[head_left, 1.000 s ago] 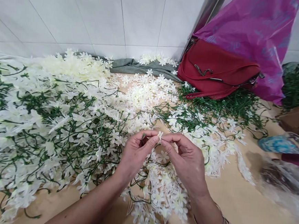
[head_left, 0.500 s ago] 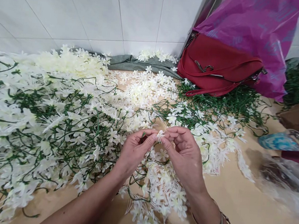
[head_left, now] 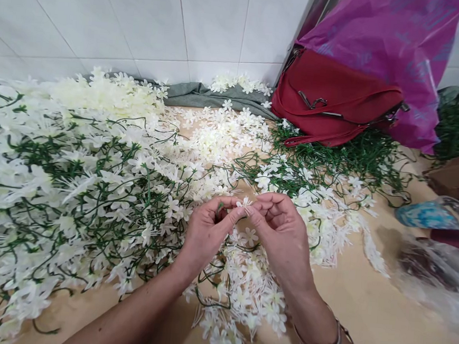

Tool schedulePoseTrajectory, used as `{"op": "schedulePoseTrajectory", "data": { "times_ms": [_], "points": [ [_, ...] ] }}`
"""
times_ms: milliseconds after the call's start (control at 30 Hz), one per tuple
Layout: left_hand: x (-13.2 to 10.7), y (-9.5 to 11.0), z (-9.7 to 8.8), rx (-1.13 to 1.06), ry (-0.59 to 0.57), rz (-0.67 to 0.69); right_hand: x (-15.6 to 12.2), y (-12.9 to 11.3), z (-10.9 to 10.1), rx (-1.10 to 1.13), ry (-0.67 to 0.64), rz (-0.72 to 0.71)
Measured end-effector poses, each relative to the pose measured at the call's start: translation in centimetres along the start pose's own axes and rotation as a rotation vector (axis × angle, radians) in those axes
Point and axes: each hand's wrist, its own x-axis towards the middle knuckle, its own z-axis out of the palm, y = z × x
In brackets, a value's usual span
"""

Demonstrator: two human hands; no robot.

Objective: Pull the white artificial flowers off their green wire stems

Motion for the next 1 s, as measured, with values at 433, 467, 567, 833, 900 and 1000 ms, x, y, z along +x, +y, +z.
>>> {"op": "schedulePoseTrajectory", "data": {
  "times_ms": [433, 467, 567, 833, 900, 1000],
  "points": [
    [0.0, 0.4, 0.1, -0.078, 0.026, -0.023, -0.5, 0.3, 0.2, -0.189, 0.039, -0.123],
    [0.0, 0.4, 0.1, -0.086, 0.020, -0.030, -0.6, 0.5, 0.1, -0.225, 0.039, -0.140],
    [-0.1, 0.3, 0.3, -0.102, 0.013, -0.058, -0.7, 0.8, 0.0, -0.301, 0.042, -0.182],
    [0.3, 0.1, 0.1, -0.146, 0.072, -0.017, -0.5, -0.1, 0.4, -0.170, 0.003, -0.101],
    [0.4, 0.0, 0.1, -0.165, 0.096, -0.012, -0.3, -0.3, 0.1, -0.140, -0.008, -0.064],
    [0.3, 0.0, 0.1, -0.152, 0.124, 0.013, 0.2, -0.5, -1.0, -0.283, 0.151, -0.173]
  ]
}}
